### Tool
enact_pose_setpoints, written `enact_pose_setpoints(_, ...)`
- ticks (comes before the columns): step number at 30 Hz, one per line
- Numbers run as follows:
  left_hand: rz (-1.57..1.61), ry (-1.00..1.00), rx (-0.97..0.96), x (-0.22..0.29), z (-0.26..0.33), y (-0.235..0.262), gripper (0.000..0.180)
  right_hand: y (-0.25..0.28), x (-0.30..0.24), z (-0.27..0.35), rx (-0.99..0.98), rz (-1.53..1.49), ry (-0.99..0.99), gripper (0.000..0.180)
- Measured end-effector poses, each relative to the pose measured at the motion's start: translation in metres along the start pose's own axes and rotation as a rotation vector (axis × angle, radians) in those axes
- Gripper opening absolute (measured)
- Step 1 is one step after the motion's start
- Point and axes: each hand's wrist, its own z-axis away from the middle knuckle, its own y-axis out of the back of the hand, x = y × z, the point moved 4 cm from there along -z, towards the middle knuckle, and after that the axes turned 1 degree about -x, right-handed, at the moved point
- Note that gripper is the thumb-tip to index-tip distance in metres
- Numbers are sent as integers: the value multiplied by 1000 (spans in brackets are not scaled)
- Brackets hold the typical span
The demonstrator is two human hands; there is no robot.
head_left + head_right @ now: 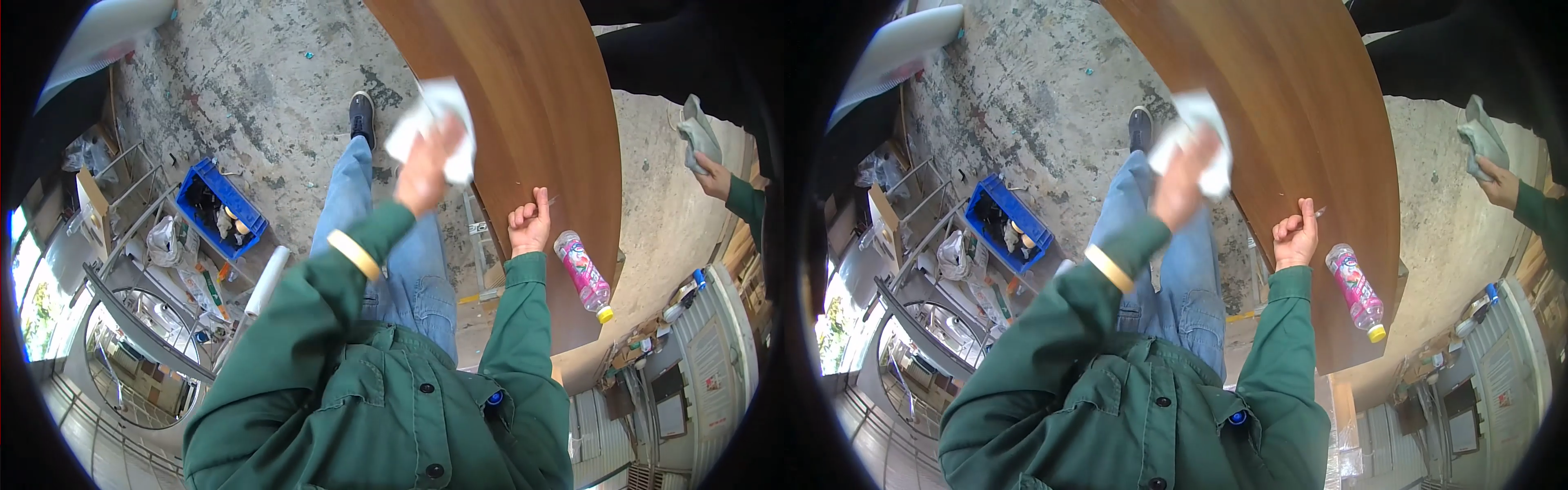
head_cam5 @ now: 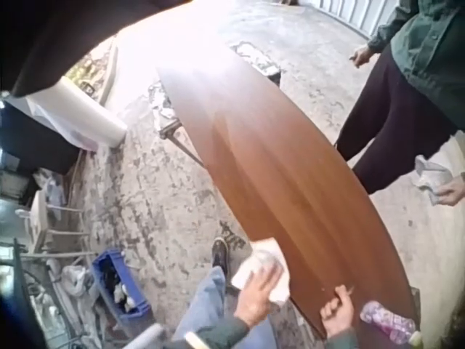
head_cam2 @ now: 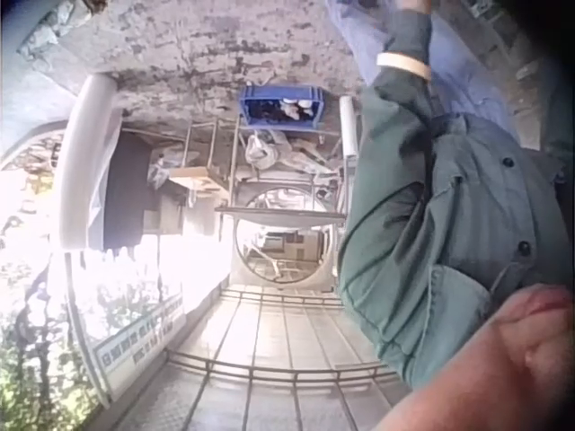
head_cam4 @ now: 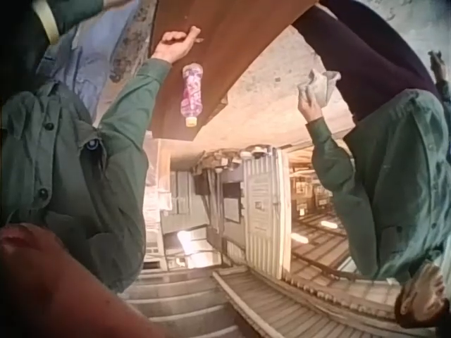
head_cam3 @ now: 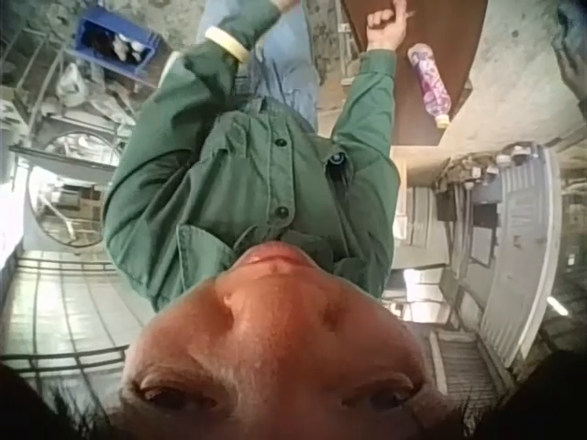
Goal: Clean the surface of a wooden board by scraping off residues and wiping it with cleaning fluid.
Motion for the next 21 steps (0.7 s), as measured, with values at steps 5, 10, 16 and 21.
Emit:
enact_pose_setpoints(5, -217, -91, -362, 0, 101, -57, 55, 2, -2, 0, 18, -8, -6, 26)
enact_pose_setpoints(10, 445, 435, 70, 8, 28, 11, 27, 4, -3, 2, 7, -11, -5, 25)
enact_pose_setpoints(16, 112, 349, 272, 38, -54, 37, 33, 5, -3, -1, -10, -7, 3, 27)
enact_pose_setpoints(21, 374, 240, 385, 28, -93, 88, 22, 4, -3, 1, -52, 11, 16, 30)
